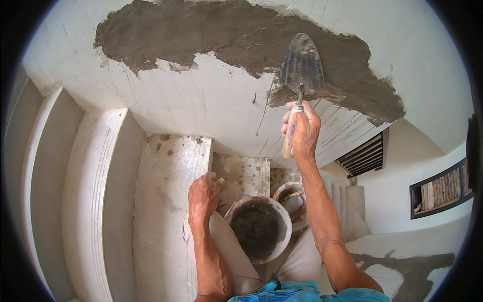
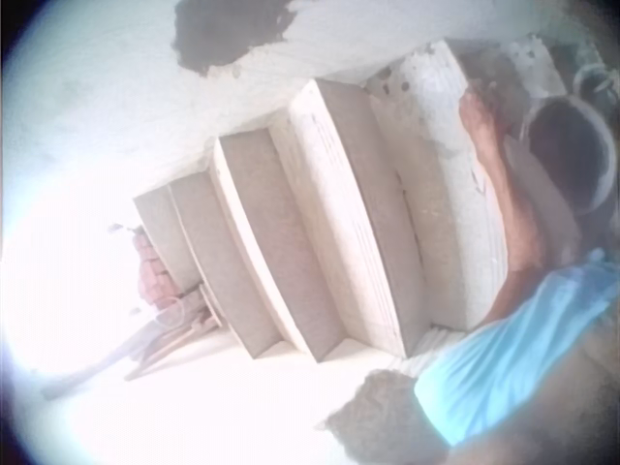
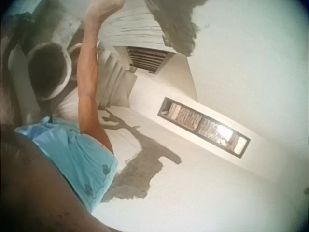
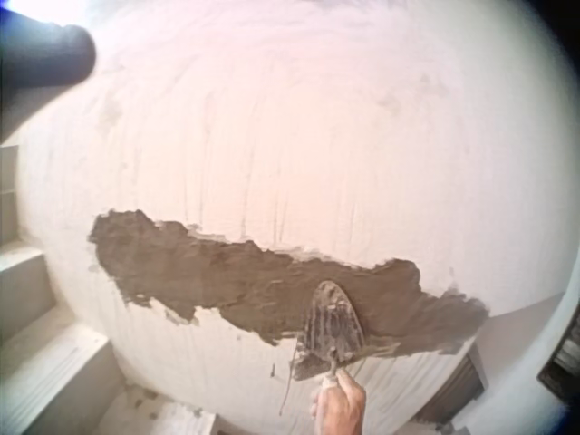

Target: The person scoops cement from a bucket with a trowel and applies it to the wall above a staircase, smoothing the surface with the trowel. The person repeatedly scoops and spreads the cement to cover a section of the wall.

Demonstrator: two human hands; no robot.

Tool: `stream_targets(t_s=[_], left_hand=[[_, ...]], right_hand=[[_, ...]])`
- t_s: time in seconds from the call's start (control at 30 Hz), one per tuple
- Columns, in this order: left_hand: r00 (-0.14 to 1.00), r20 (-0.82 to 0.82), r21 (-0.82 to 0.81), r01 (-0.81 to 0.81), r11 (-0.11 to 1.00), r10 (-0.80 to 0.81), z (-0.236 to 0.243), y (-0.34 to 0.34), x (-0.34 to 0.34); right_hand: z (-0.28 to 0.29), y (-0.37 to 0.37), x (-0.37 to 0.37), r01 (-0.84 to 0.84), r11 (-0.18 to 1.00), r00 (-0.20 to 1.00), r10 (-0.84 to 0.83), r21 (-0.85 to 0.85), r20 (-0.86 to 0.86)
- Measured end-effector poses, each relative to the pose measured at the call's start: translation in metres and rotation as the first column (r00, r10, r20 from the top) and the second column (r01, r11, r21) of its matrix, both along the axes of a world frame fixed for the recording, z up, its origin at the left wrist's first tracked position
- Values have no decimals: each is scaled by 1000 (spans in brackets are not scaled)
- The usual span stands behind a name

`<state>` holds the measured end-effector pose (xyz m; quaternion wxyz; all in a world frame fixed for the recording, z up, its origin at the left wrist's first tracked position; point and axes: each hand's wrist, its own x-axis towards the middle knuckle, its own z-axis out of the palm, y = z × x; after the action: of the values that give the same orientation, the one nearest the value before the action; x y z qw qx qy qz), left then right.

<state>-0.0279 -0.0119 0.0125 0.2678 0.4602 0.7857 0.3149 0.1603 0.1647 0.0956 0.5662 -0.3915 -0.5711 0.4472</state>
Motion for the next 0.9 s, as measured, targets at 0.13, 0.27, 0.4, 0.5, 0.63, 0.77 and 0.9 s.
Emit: stream_targets(t_s=[0.13, 0.27, 0.4, 0.5, 0.63, 0.77, 0.9], left_hand=[[1000, -12, -17, 15, 1000, -15, -1, 1, 0], [1000, -5, -19, 2, 1000, -3, 8, 2, 3], [998, -57, 15, 6, 1000, -5, 1, 2, 0], [999, -48, 5, 9, 1000, -9, 1, 0, 1], [999, -30, 12, 14, 1000, -14, -6, 0, -1], [999, -13, -31, 29, 999, -29, 3, 3, 2], [999, -27, 7, 17, 1000, -17, -1, 2, 1]], right_hand=[[8, -10, -6, -17, 1000, 999, 17, 4, 41], [17, -8, -23, -104, 994, 985, 98, 35, 140], [22, 2, -26, -53, 995, 982, 36, 84, 184], [24, -6, -11, 8, 1000, 993, -7, -11, 116], [20, -14, 2, 48, 997, 997, -44, -56, 60], [27, -19, -6, 6, 1000, 993, -5, -13, 115], [36, -9, -9, -9, 1000, 992, 12, -28, 128]])
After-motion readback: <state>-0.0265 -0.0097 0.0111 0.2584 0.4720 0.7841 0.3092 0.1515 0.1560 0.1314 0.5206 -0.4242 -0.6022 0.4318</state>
